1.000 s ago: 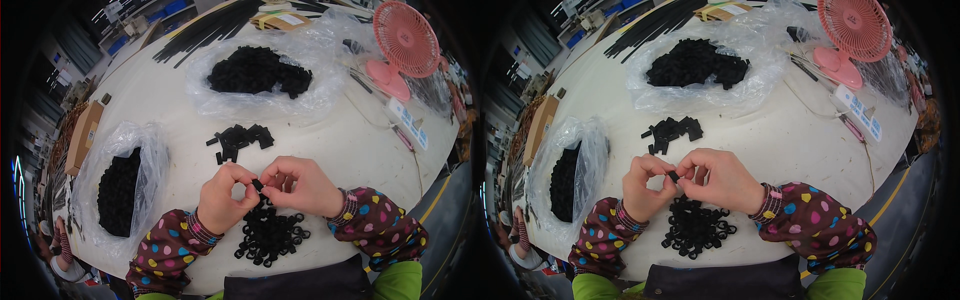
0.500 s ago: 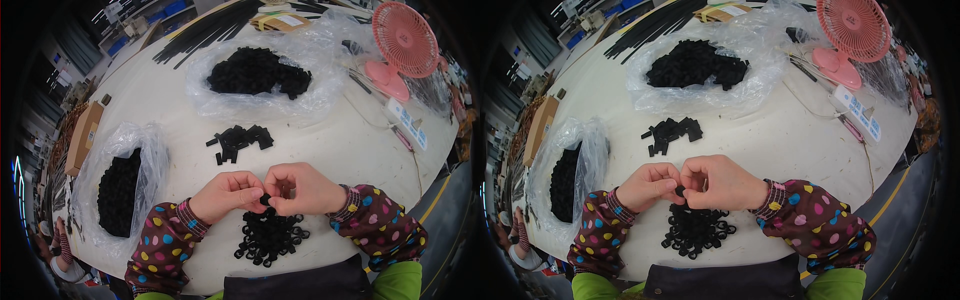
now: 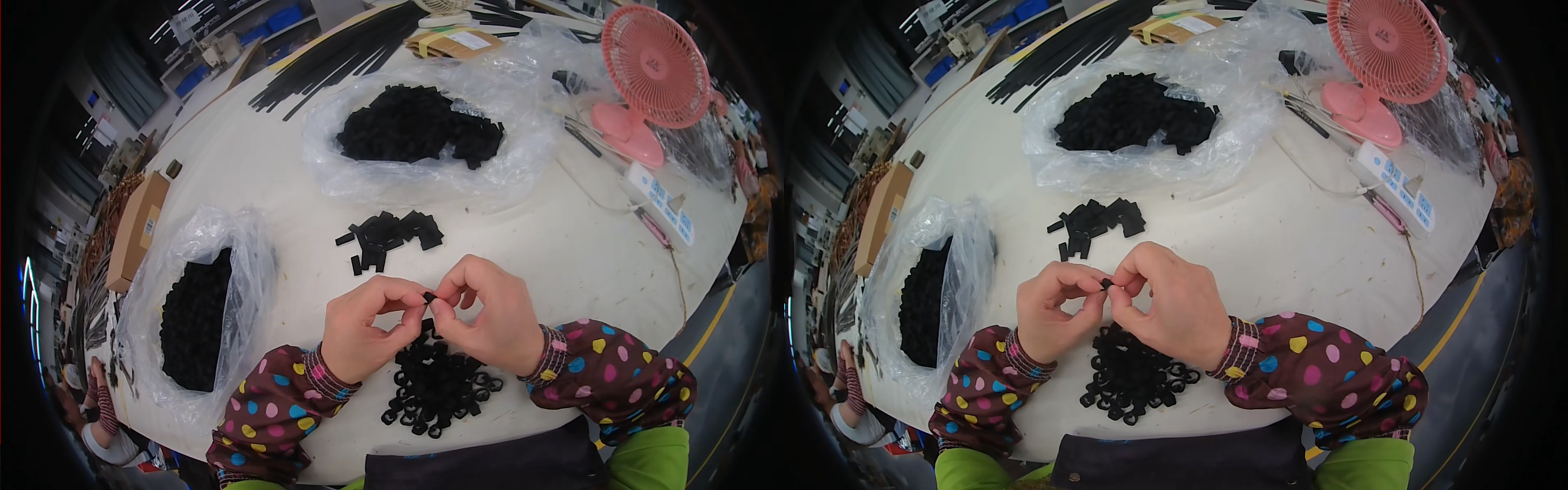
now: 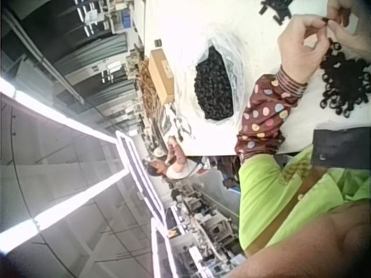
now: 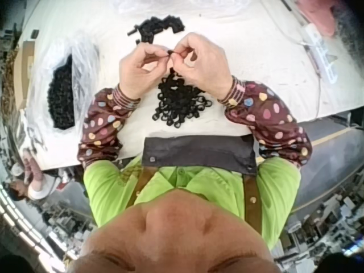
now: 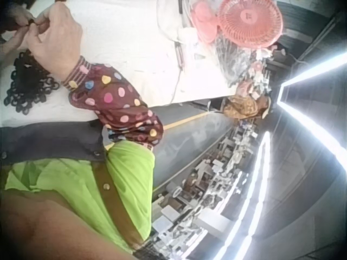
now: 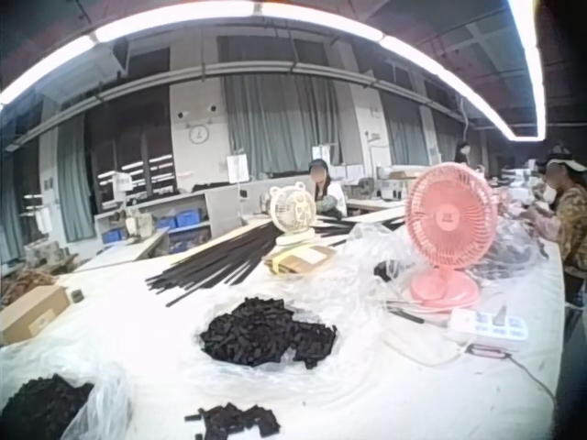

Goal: The person folds small black straps into loops by hand and places them into a pile on the table.

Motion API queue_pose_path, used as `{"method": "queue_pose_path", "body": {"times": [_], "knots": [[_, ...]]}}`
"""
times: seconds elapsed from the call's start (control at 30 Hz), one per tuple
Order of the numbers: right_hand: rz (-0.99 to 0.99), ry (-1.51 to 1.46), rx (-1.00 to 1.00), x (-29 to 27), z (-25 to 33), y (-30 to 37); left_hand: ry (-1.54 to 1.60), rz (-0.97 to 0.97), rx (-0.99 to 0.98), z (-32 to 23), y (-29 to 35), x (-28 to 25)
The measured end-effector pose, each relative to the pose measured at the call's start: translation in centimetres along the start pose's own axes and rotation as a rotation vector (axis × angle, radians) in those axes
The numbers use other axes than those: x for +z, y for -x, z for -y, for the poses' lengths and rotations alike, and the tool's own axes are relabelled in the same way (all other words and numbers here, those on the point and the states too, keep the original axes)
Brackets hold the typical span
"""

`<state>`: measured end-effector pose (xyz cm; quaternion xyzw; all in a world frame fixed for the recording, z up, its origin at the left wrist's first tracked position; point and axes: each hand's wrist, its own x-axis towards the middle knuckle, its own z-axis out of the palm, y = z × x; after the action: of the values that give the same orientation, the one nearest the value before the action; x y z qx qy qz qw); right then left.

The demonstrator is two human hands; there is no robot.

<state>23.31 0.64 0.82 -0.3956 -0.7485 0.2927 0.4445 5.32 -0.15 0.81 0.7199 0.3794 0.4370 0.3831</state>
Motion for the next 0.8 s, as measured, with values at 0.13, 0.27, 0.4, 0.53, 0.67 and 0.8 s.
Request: {"method": "queue_pose_path", "body": {"times": [0.13,0.27,0.4,0.53,0.67,0.8], "knots": [[0.094,-0.122,0.026,-0.2,0.2,-0.1,0.031,-0.142,0.051,0.1,0.4,0.0],[0.155,-0.224,0.075,-0.7,0.2,-0.3,0.068,-0.143,0.123,0.8,0.1,-0.5],[0.203,-0.329,0.165,-1.3,0.3,-1.0,-0.321,-0.013,0.347,0.9,0.1,-1.2],[0.293,-0.126,-0.018,-1.7,-0.3,-1.1,-0.476,0.086,0.481,1.2,-0.2,-1.4],[0.306,-0.036,-0.057,-1.8,0.0,-1.0,-0.297,0.12,0.164,0.0,-0.1,-1.2],[0.453,-0.445,0.253,-2.1,-0.2,-1.1,0.769,0.27,-0.49,0.3,-0.2,-2.1]]}}
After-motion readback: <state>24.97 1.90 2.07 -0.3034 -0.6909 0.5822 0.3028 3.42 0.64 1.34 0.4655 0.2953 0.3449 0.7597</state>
